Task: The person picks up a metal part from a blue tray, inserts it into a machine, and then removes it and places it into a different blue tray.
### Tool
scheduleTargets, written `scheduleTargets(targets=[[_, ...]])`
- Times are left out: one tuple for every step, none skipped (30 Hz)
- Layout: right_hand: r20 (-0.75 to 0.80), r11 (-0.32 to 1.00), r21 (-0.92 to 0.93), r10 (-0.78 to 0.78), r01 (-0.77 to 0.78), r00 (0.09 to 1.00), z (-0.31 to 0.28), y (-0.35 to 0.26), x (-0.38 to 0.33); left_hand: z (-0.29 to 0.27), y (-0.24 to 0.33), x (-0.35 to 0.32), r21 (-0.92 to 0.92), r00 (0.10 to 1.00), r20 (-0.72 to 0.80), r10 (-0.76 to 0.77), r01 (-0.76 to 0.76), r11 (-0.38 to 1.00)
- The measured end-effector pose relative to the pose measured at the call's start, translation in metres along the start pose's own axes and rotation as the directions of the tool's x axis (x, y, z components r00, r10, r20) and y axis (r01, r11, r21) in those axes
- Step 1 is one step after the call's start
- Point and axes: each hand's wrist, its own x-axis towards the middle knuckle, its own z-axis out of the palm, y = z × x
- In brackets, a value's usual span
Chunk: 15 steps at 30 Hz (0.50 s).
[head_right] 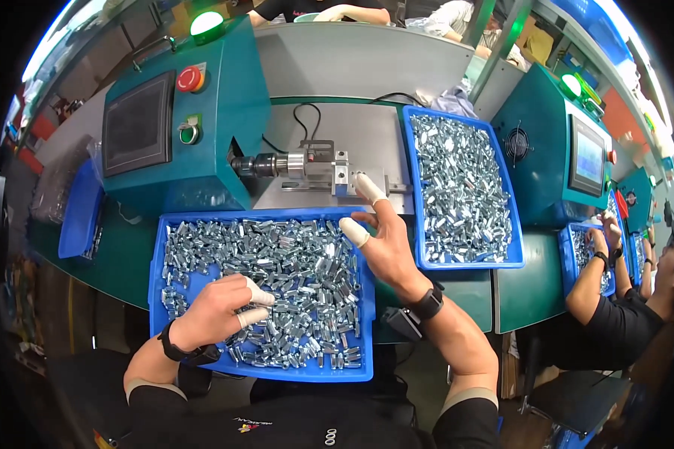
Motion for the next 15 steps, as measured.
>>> scheduleTargets(targets=[[0.011, 1.0, -0.008, 0.004, -0.004, 1.0, 0.001, 0.002, 0.002, 0.002, -0.001, -0.001, -0.008, 1.0, -0.01, -0.006, 0.006, 1.0], [-0.005, 1.0, 0.002, -0.017, 0.017, 1.0, 0.002, 0.004, 0.004, 0.003, -0.002, -0.003, -0.023, 1.0, 0.0, 0.006, -0.006, 1.0], [-0.021, 0.999, 0.012, -0.039, 0.039, 0.999, 0.002, 0.007, 0.006, 0.004, -0.003, -0.004, -0.037, 1.0, 0.011, 0.017, -0.017, 0.999], [-0.037, 0.998, 0.023, -0.06, 0.061, 0.998, 0.002, 0.009, 0.008, 0.006, -0.004, -0.005, -0.05, 0.999, 0.021, 0.029, -0.028, 0.998], [-0.025, 0.998, 0.02, -0.055, 0.056, 0.998, 0.001, 0.01, 0.011, 0.007, -0.004, -0.004, -0.056, 1.0, 0.013, 0.021, -0.02, 0.998], [-0.019, 0.998, -0.016, -0.068, 0.068, 0.997, 0.001, 0.01, 0.01, 0.005, -0.004, -0.004, -0.069, 1.0, 0.018, 0.025, -0.023, 0.997], [-0.014, 0.995, -0.052, -0.081, 0.08, 0.997, 0.001, 0.009, 0.01, 0.003, -0.004, -0.003, -0.081, 0.999, 0.024, 0.03, -0.028, 0.996], [-0.01, 0.992, -0.087, -0.094, 0.093, 0.996, 0.001, 0.009, 0.009, 0.002, -0.004, -0.002, -0.093, 0.999, 0.032, 0.036, -0.033, 0.995], [-0.015, 0.993, -0.086, -0.086, 0.084, 0.996, 0.003, 0.01, 0.009, 0.001, -0.004, -0.003, -0.098, 0.999, 0.04, 0.035, -0.031, 0.995], [0.005, 0.993, -0.083, -0.085, 0.085, 0.996, 0.007, 0.01, 0.011, 0.0, -0.003, -0.005, -0.099, 0.999, 0.046, 0.019, -0.014, 0.995], [0.026, 0.992, -0.083, -0.09, 0.091, 0.996, 0.008, 0.01, 0.014, 0.0, -0.003, -0.005, -0.096, 0.999, 0.047, 0.006, -0.002, 0.995], [0.048, 0.992, -0.082, -0.096, 0.099, 0.994, 0.008, 0.009, 0.017, 0.0, -0.003, -0.004, -0.093, 0.999, 0.048, -0.005, 0.01, 0.996], [0.043, 0.991, -0.084, -0.097, 0.101, 0.994, 0.007, 0.01, 0.018, 0.0, -0.004, -0.002, -0.093, 0.999, 0.05, 0.0, 0.005, 0.996], [0.056, 0.992, -0.077, -0.092, 0.096, 0.994, 0.007, 0.01, 0.019, 0.0, -0.005, -0.001, -0.093, 0.999, 0.047, 0.003, 0.002, 0.996], [0.069, 0.993, -0.07, -0.088, 0.093, 0.994, 0.006, 0.01, 0.02, 0.0, -0.006, 0.0, -0.092, 0.999, 0.042, 0.006, -0.002, 0.996]])
